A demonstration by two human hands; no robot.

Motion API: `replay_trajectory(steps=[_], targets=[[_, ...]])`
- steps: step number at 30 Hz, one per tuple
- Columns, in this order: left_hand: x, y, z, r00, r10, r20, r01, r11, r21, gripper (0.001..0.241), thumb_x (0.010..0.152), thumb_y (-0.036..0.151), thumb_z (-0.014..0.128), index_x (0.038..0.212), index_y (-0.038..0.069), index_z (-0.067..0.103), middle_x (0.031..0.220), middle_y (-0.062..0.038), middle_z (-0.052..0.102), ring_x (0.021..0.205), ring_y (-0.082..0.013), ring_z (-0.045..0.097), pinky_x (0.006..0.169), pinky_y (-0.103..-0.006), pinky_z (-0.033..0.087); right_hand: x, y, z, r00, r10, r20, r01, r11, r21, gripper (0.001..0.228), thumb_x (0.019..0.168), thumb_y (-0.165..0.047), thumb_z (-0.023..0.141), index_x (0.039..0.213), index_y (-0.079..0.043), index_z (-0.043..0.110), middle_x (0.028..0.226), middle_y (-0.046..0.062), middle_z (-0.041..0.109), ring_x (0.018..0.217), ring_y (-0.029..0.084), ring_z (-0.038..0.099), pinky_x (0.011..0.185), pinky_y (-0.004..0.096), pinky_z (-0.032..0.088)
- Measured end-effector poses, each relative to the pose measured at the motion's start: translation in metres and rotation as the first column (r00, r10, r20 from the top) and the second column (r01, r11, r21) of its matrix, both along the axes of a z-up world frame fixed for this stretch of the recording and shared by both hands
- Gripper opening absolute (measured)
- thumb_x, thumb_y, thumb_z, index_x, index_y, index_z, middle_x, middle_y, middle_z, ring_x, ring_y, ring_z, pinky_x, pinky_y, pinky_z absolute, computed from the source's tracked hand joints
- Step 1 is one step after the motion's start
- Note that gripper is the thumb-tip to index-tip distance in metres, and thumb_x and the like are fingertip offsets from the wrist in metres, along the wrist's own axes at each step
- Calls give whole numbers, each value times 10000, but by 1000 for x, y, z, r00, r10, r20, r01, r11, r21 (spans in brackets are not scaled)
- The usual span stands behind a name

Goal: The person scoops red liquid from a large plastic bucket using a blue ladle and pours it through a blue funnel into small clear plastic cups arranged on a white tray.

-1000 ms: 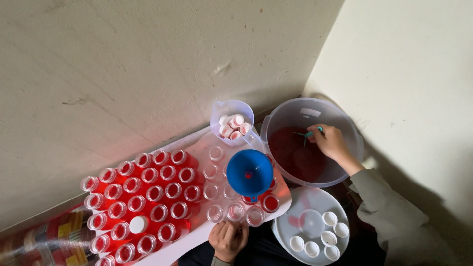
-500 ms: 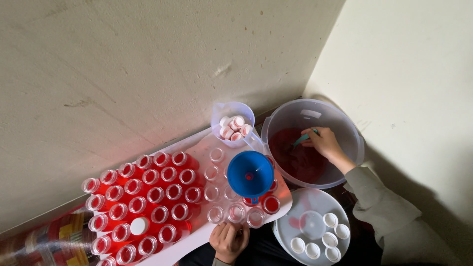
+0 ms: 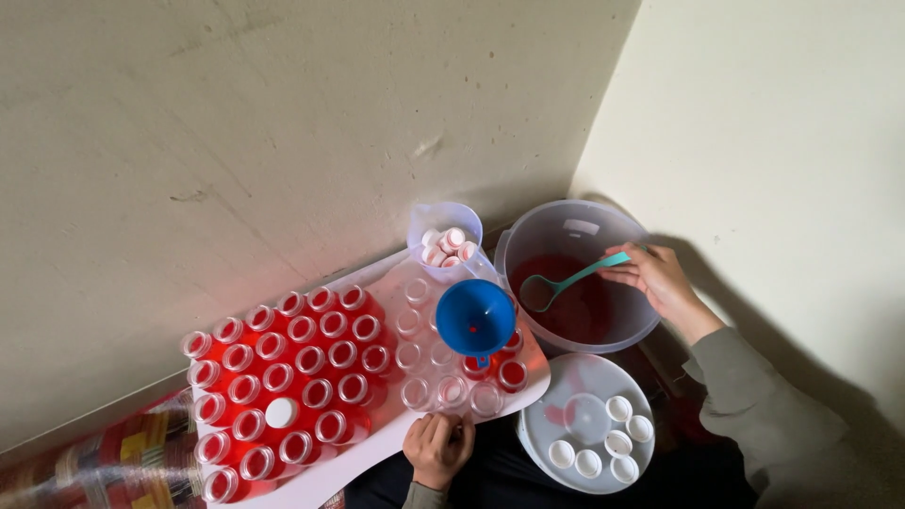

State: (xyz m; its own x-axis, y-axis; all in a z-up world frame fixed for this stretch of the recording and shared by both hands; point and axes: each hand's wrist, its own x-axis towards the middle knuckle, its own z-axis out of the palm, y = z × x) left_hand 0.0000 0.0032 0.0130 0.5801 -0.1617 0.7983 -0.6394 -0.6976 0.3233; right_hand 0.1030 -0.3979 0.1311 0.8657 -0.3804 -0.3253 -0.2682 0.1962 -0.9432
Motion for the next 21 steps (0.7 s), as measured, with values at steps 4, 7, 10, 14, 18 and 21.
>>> replay_trajectory(steps=[4,7,10,14,18,21], targets=[[-2,1,0,999,0,32,0,1000,4,306,845,202,750,656,158,513,547,24,470,466,-171,437,473,-293,377,-16,5,32,999,-39,17,39,999,0,277,1042,-70,512,1099,166,644,1044,335,693,981,445,725,957,475,620],[-4,1,0,1000,-4,28,5,1000,-9,349,834,196,753,626,170,474,534,33,461,460,-165,429,463,-290,359,-27,3,48,997,-42,68,43,999,-14,287,1054,-88,498,1073,152,652,1036,326,698,956,426,731,948,460,623],[-6,2,4,1000,-8,28,8,1000,-8,362,836,188,746,622,164,455,536,20,464,462,-171,428,464,-301,355,-40,6,67,991,-47,123,50,998,-24,326,1091,-138,493,1080,145,654,1056,334,702,950,429,731,933,453,623],[-8,3,5,1000,-5,30,6,1000,-6,325,848,202,750,642,167,501,549,28,502,476,-162,468,477,-291,387,-50,10,89,977,-94,190,101,995,-26,309,1071,-138,513,1041,137,650,1044,288,710,904,432,734,920,435,634],[-9,3,3,999,3,37,-2,1000,-16,307,842,200,756,654,168,516,562,34,523,489,-161,486,493,-287,404,-58,11,104,951,-161,264,166,986,0,291,1057,-146,568,958,119,639,1034,230,720,856,436,742,867,424,665],[-10,4,5,999,-18,34,18,1000,-21,309,855,199,756,659,160,520,554,26,520,480,-154,478,483,-291,396,-61,12,115,933,-203,296,207,978,18,295,1047,-178,585,944,96,623,1028,220,717,851,424,737,872,438,676]])
